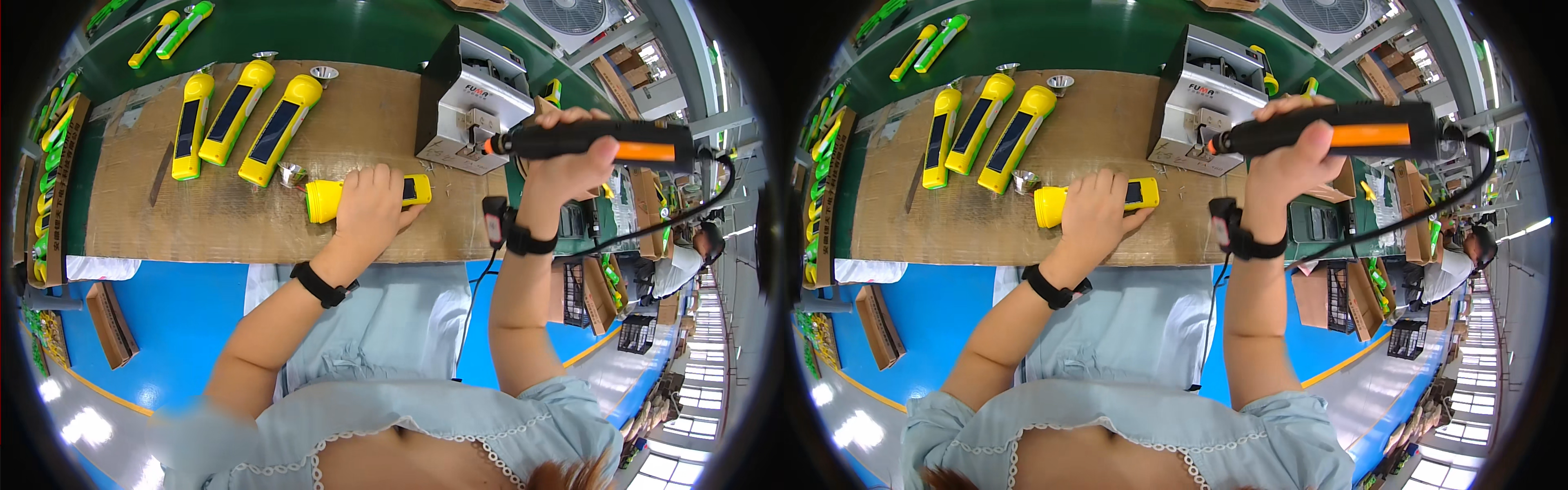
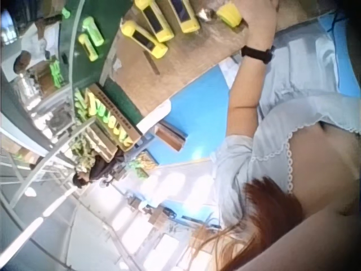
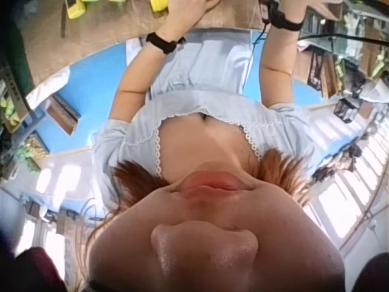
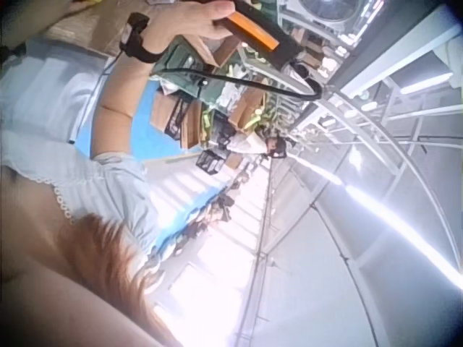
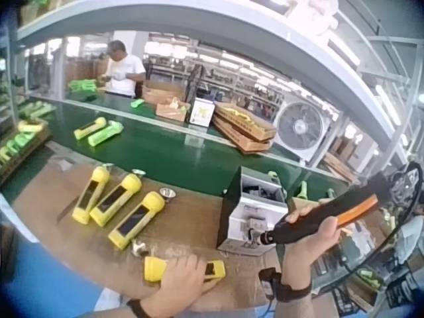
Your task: Assembling components of handheld flashlights using an electric screwdriver on a factory assembly line.
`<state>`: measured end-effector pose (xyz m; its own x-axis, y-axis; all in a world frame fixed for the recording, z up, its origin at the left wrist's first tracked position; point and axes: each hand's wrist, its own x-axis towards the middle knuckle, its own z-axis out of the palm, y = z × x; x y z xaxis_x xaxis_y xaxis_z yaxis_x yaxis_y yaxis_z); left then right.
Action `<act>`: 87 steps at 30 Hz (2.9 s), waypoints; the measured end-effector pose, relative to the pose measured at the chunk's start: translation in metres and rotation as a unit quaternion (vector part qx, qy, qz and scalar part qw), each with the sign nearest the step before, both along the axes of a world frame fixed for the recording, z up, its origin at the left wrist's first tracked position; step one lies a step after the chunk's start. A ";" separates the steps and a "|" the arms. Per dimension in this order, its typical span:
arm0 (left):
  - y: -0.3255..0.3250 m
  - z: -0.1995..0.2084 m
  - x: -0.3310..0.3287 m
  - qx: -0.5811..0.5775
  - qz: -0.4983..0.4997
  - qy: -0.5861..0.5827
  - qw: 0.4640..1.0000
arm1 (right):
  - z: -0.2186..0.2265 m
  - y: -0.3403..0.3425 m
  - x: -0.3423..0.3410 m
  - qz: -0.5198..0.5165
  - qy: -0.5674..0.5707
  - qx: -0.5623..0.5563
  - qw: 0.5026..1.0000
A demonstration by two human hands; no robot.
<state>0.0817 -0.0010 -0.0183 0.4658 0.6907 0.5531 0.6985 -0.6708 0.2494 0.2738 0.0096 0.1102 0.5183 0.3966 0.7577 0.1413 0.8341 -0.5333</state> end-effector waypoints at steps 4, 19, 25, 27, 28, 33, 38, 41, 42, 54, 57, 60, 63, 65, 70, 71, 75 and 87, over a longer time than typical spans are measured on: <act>0.001 -0.001 -0.001 -0.001 0.003 0.000 1.000 | 0.008 0.019 0.001 -0.041 0.009 -0.031 0.999; -0.013 -0.002 -0.013 -0.013 -0.062 -0.001 0.998 | -0.008 -0.016 -0.016 0.166 0.029 -0.155 0.973; -0.012 -0.003 -0.014 0.000 -0.058 -0.009 0.998 | -0.017 -0.038 -0.046 0.098 -0.004 -0.211 0.973; -0.012 -0.003 -0.013 0.003 -0.058 -0.015 0.998 | -0.018 -0.037 -0.046 0.091 -0.016 -0.213 0.973; -0.012 -0.004 -0.013 0.002 -0.059 -0.017 0.998 | -0.021 -0.036 -0.045 0.091 -0.015 -0.218 0.972; -0.012 -0.002 -0.014 0.002 -0.058 -0.011 0.998 | -0.025 -0.032 -0.041 0.108 -0.024 -0.222 0.969; -0.013 -0.002 -0.014 -0.002 -0.056 -0.006 0.998 | -0.037 -0.028 -0.044 0.145 0.006 -0.167 0.975; -0.012 -0.002 -0.012 -0.014 -0.060 -0.020 0.998 | -0.044 -0.026 -0.042 0.148 -0.017 -0.205 0.967; -0.010 -0.001 -0.012 -0.014 -0.061 -0.020 0.998 | -0.045 -0.025 -0.041 0.150 -0.040 -0.239 0.958; -0.004 0.009 -0.011 -0.053 -0.059 -0.014 0.997 | -0.047 -0.018 -0.046 0.166 -0.044 -0.232 0.957; -0.007 0.013 -0.011 -0.069 -0.052 -0.006 0.996 | -0.046 -0.029 -0.041 0.138 -0.027 -0.184 0.973; -0.009 0.010 -0.004 -0.101 -0.061 0.021 0.993 | -0.037 -0.033 -0.039 0.105 0.004 -0.136 0.985; -0.010 0.012 -0.004 -0.118 -0.067 0.031 0.990 | -0.009 -0.033 -0.023 0.114 0.012 -0.103 0.988; -0.012 0.015 -0.008 -0.111 -0.082 0.011 0.990 | 0.007 -0.020 -0.012 0.084 -0.022 -0.031 0.996; -0.010 0.033 -0.034 -0.112 -0.159 -0.150 0.969 | 0.018 0.013 0.000 -0.013 0.007 -0.050 0.999; -0.011 0.043 -0.046 -0.108 -0.108 -0.113 0.982 | 0.016 0.018 0.004 -0.030 -0.021 -0.051 0.998; 0.003 0.043 -0.084 -0.135 -0.041 -0.009 0.990 | 0.010 0.027 0.003 -0.042 -0.034 -0.084 0.995; -0.006 0.015 -0.064 -0.169 -0.100 -0.102 0.975 | -0.016 -0.022 -0.024 0.202 0.047 -0.156 0.966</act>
<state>0.0175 -0.0067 -0.0034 0.5141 0.7559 0.4053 0.4744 -0.6443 0.5998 0.2497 -0.0127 0.0937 0.3337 0.7823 0.5259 -0.2228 0.6076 -0.7624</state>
